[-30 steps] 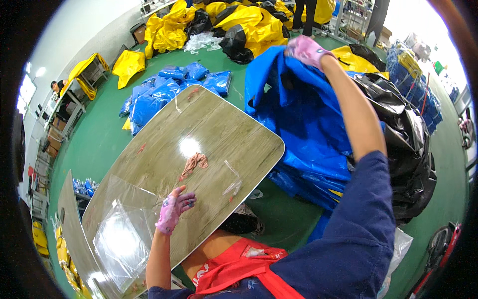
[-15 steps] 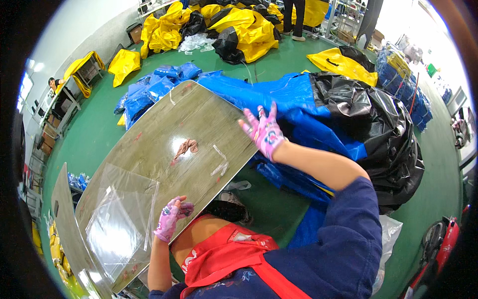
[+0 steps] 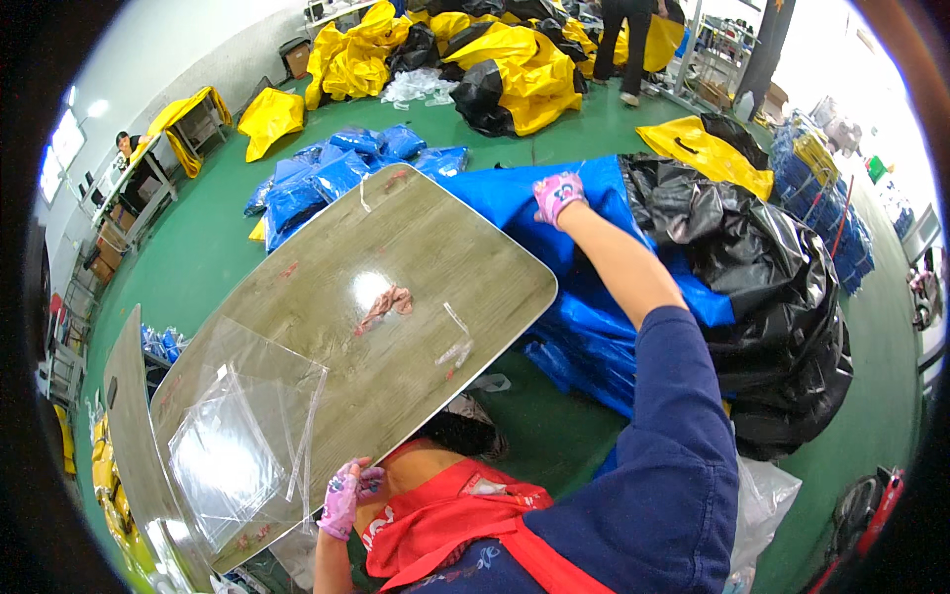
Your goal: The person folds a blue and black plastic bag and places it into a clear plastic sleeve. This process is repeated multiple times with different bags.
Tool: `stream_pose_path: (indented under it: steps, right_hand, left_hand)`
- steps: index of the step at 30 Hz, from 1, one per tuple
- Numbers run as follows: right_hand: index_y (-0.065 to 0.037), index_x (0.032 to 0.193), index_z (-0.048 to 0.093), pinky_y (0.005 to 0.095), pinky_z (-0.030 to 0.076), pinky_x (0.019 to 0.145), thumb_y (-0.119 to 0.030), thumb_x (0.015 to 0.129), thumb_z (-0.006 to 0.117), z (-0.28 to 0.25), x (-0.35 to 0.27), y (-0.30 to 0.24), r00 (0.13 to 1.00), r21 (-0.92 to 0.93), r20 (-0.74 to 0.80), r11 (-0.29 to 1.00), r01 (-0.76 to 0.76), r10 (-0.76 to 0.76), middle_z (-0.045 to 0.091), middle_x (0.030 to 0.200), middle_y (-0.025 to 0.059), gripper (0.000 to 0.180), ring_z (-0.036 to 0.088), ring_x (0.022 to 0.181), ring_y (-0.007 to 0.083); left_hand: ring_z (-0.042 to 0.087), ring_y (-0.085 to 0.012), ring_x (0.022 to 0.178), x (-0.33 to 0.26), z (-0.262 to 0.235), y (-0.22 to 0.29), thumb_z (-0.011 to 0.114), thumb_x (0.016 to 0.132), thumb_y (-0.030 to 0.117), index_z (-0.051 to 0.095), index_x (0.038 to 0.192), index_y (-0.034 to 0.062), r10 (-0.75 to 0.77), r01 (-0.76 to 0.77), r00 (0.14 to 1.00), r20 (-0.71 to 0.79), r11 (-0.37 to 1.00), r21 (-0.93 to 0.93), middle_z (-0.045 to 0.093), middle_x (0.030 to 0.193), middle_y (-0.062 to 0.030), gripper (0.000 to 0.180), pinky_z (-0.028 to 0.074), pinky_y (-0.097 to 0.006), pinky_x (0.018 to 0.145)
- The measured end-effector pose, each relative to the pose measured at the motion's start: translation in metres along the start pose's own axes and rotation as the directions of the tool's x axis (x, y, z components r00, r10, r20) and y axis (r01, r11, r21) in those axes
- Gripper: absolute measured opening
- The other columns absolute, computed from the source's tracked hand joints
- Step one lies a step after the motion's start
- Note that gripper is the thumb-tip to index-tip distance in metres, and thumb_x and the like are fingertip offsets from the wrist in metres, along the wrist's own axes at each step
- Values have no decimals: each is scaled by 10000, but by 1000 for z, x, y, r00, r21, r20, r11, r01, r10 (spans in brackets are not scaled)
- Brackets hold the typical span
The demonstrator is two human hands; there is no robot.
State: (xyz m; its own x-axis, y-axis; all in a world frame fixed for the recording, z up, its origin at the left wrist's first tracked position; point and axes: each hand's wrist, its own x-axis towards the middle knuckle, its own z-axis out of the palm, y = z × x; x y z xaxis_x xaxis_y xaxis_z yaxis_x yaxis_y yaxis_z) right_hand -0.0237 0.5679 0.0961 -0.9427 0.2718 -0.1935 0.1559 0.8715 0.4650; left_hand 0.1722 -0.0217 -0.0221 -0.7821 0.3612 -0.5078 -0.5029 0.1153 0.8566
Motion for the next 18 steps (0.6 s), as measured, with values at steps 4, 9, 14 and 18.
stream_pose_path:
  steps: [4, 9, 14, 18]
  right_hand:
    - [-162, 1265, 603, 517, 464, 896, -542, 822, 639, 6, 13, -41, 986, 111, -121, 988, -105, 118, 581, 1303, 114, 584, 594, 1141, 325]
    - [-152, 1034, 695, 404, 553, 749, -191, 878, 568, 40, 68, -59, 968, 18, -215, 990, 137, -130, 702, 1028, 124, 205, 690, 931, 295]
    - [-65, 886, 709, 441, 561, 734, -174, 849, 493, 27, 84, -5, 816, 421, -418, 881, -214, 398, 697, 983, 155, 245, 688, 877, 330]
    - [-35, 852, 651, 409, 524, 711, -295, 899, 546, -73, 46, 102, 317, 959, -279, 245, 144, 906, 688, 920, 118, 283, 644, 849, 341]
  left_hand:
    - [658, -200, 932, 4, 17, 6, 427, 1025, 341, 499, 1264, 13, -55, 55, 998, -15, 998, -8, 677, 1064, -136, 413, 522, -308, 793]
    - [645, -170, 942, 10, 37, 23, 416, 1024, 346, 506, 1254, 11, -85, 80, 995, 52, 993, 83, 687, 1062, -113, 416, 484, -272, 747]
    - [634, -173, 979, -10, 28, 18, 447, 1011, 391, 501, 1282, 2, 21, -35, 996, 87, 986, 161, 674, 1108, -103, 476, 490, -298, 812]
    - [630, -209, 1022, -7, 26, 20, 456, 1012, 381, 481, 1308, 6, -71, 72, 992, 100, 997, -8, 658, 1145, -135, 478, 498, -317, 868]
